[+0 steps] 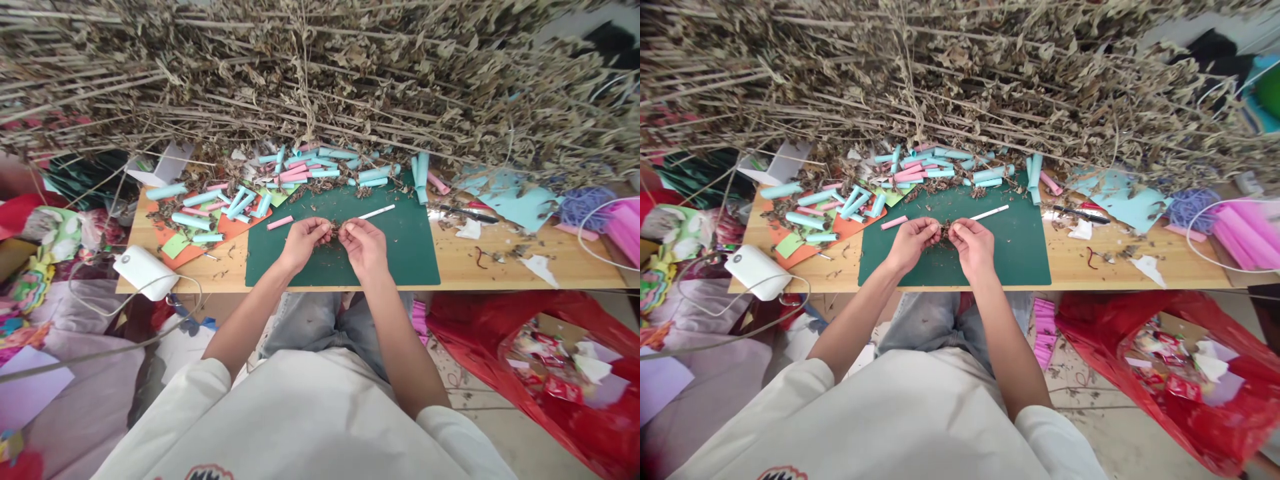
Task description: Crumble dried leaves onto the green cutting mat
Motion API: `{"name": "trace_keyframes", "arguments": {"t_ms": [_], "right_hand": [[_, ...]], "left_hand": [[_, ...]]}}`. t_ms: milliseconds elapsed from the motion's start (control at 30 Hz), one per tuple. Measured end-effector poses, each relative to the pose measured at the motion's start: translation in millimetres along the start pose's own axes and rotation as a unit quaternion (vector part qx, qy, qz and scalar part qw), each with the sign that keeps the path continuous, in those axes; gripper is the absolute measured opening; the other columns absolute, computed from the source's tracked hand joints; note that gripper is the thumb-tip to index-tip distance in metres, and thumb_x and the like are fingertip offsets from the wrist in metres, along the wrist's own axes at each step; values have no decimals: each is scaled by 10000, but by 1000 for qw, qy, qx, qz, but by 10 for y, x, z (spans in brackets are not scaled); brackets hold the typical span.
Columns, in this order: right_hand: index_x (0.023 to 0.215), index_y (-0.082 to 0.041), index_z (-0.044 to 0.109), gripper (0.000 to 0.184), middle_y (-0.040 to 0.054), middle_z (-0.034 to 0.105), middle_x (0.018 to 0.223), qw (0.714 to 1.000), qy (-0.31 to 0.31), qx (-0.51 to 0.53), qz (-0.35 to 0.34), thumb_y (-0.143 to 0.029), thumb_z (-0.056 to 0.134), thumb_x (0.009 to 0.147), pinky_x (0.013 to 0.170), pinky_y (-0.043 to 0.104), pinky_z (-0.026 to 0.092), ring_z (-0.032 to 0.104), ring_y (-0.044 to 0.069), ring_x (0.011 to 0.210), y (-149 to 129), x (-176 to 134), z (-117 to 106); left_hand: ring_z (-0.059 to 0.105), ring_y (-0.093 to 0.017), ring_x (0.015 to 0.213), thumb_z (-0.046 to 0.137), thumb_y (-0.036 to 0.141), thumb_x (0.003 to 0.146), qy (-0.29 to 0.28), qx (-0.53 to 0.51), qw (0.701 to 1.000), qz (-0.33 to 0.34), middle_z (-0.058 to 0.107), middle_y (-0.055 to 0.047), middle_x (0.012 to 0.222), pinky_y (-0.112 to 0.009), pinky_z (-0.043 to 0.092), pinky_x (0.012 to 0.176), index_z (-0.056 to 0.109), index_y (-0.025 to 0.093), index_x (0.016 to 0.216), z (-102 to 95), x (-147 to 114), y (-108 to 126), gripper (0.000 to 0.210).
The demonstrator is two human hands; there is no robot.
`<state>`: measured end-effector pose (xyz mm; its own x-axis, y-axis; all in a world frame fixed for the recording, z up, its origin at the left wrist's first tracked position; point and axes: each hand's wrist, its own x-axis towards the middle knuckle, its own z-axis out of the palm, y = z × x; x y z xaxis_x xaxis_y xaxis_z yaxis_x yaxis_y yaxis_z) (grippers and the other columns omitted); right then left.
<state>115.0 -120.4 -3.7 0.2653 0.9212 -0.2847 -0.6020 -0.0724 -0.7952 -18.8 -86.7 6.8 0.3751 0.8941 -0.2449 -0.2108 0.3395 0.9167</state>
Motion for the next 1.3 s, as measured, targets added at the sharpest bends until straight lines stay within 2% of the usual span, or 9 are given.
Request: {"name": "trace_keyframes", "arguments": {"t_ms": [133, 333, 467, 600, 767, 933, 1100, 1167, 1300], "right_hand": [[755, -211, 725, 133, -17, 703, 704, 988, 45, -121, -86, -241, 791, 642, 653, 262, 558, 636, 116, 623, 19, 3, -51], [910, -220, 752, 150, 41, 722, 923, 894, -12, -385, -231, -218, 659, 792, 730, 315, 577, 676, 165, 772, -26, -61, -117], [1046, -233, 735, 249, 48, 716, 982, 855, -59, -425, -291, -189, 629, 825, 783, 326, 583, 681, 168, 842, -119, -118, -76], [979, -251, 752, 190, 43, 743, 962, 819, -75, -472, -319, -202, 616, 857, 823, 343, 573, 691, 177, 861, -148, -131, -32], [867, -226, 754, 142, 39, 756, 885, 813, -50, -473, -335, -216, 613, 866, 786, 326, 568, 700, 177, 800, -110, -129, -42], [886, -220, 737, 128, 31, 755, 867, 815, -36, -480, -323, -241, 612, 870, 740, 308, 562, 692, 168, 735, -54, -122, -76], [869, -195, 691, 157, 79, 718, 871, 754, -47, -552, -353, -179, 536, 876, 790, 344, 532, 667, 209, 827, -1, -119, -89], [865, -190, 667, 148, 82, 700, 855, 760, -38, -552, -340, -171, 521, 864, 787, 353, 525, 651, 213, 819, 9, -120, -79], [835, -198, 631, 82, 28, 680, 766, 879, -35, -413, -236, -252, 570, 843, 689, 303, 534, 633, 169, 695, 17, -79, -63]], "left_hand": [[564, -85, 619, 780, 360, 708, 25, 14, 1000, 5, 644, -11, 672, -218, 427, 609, 681, 134, 770, -18, 2, -20, 254], [598, -102, 629, 772, 333, 709, 50, 47, 997, 21, 680, -24, 677, -234, 468, 626, 728, 124, 807, -24, 26, -55, 235], [613, -109, 651, 754, 332, 721, 39, 54, 998, 21, 702, -34, 718, -252, 502, 661, 741, 120, 847, -38, 31, -57, 247], [630, -117, 677, 730, 326, 747, 15, 63, 998, 28, 715, -38, 749, -271, 526, 704, 749, 128, 887, -50, 33, -71, 243], [668, -151, 726, 690, 296, 787, 20, 136, 989, 50, 737, -60, 834, -300, 548, 739, 746, 133, 941, -61, 20, -93, 231], [654, -154, 750, 550, 257, 905, 22, 352, 923, 153, 726, -53, 852, -276, 510, 738, 727, 164, 941, -67, -25, -55, 203], [621, -186, 851, 456, 198, 947, 9, 516, 823, 237, 690, -91, 927, -294, 465, 777, 683, 148, 953, -39, -61, -27, 233], [607, -181, 837, 443, 191, 946, 7, 513, 825, 236, 677, -87, 911, -291, 456, 768, 672, 147, 936, -20, -68, -17, 233], [575, -131, 717, 486, 223, 926, -1, 373, 910, 181, 653, -32, 786, -251, 445, 704, 656, 156, 856, -16, -48, 0, 195]]}}
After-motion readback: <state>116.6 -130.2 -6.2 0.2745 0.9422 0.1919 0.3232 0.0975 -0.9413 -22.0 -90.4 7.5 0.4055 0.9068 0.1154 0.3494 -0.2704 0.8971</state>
